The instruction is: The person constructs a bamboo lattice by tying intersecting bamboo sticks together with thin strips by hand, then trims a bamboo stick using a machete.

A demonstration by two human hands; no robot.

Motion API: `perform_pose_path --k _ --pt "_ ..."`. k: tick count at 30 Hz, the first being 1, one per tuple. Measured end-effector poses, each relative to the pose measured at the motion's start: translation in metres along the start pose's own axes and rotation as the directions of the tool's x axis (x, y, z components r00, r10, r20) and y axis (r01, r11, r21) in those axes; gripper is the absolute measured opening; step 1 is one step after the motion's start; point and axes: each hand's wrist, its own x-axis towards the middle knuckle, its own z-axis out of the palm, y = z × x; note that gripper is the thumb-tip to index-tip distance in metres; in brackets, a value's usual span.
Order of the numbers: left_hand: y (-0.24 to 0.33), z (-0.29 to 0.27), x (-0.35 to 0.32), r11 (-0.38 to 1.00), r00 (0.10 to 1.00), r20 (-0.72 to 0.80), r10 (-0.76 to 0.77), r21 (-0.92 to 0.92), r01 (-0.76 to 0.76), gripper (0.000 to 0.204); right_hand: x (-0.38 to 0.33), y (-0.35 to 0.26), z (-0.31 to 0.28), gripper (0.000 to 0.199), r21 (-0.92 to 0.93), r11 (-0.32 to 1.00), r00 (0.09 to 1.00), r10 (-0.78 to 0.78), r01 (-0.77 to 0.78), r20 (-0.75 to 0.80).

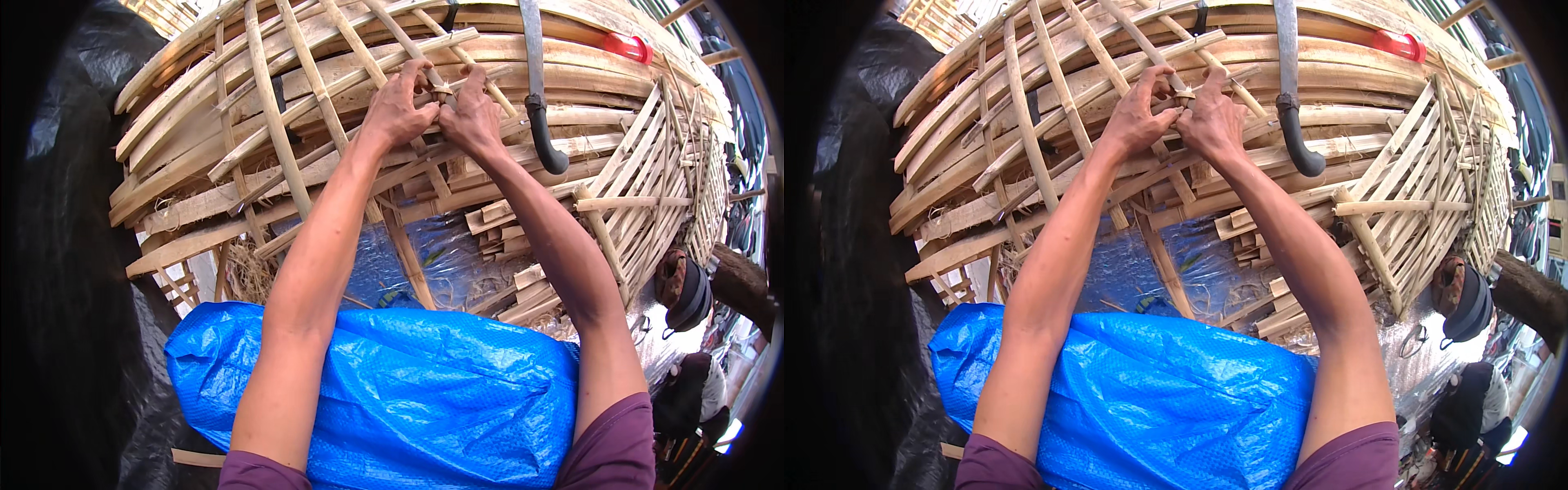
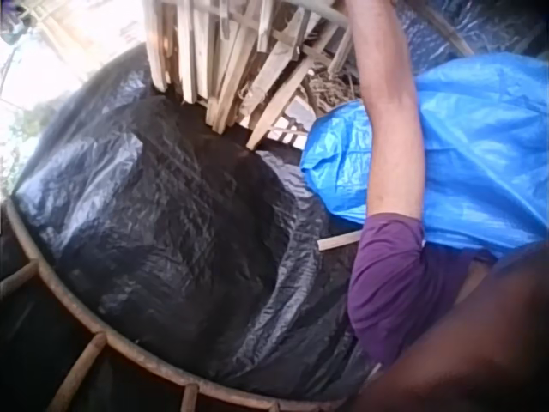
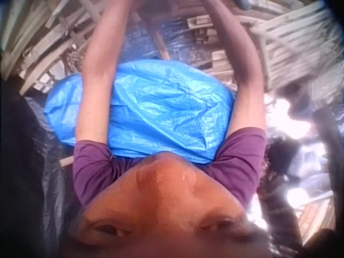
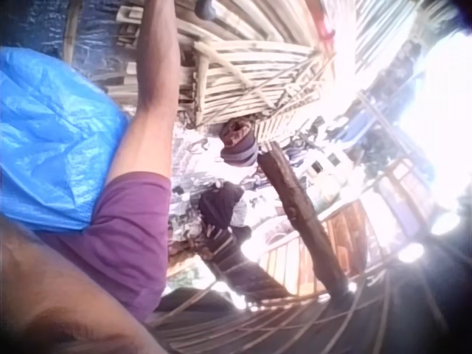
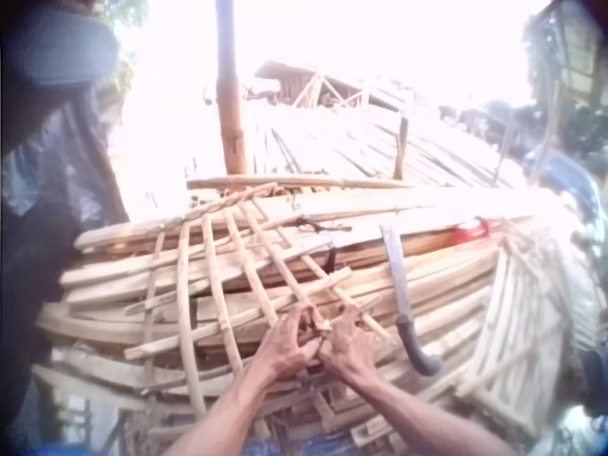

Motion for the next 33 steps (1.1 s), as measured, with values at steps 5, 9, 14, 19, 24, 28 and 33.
perform_pose_path --k 5,9,14,19,24,28,33 --pt "0.015 0.003 0.004 0.979 0.978 0.057 -0.2 0.035 0.198 0.067 0.005 0.004 -0.009 0.077 0.177 0.983 0.997 0.045 -0.055 0.059" --pt "0.006 0.003 0.008 0.97 0.963 0.124 -0.239 -0.016 0.243 0.07 0.014 -0.003 -0.019 0.088 0.253 0.933 0.956 0.204 -0.255 0.209" --pt "-0.006 0.005 0.01 0.954 0.965 0.168 -0.204 -0.189 0.234 0.066 0.016 -0.012 -0.028 0.093 0.399 0.868 0.929 0.166 -0.296 0.33" --pt "0.006 0.006 0.008 0.975 0.974 0.133 -0.182 -0.101 0.196 0.062 0.015 -0.013 -0.031 0.091 0.361 0.873 0.915 0.2 -0.328 0.35" --pt "0.01 0.001 0.003 0.978 0.975 0.092 -0.201 0.079 0.194 0.064 0.016 -0.011 -0.027 0.08 0.423 0.842 0.917 0.186 -0.334 0.353" --pt "0.001 0.0 0.003 0.992 0.988 0.093 -0.122 0.026 0.121 0.066 0.018 -0.012 -0.026 0.078 0.43 0.814 0.891 0.217 -0.391 0.4" --pt "0.01 0.003 -0.007 0.973 0.997 0.066 -0.046 0.228 0.03 0.07 0.023 0.004 -0.014 0.074 0.335 0.887 0.925 0.213 -0.318 0.314"
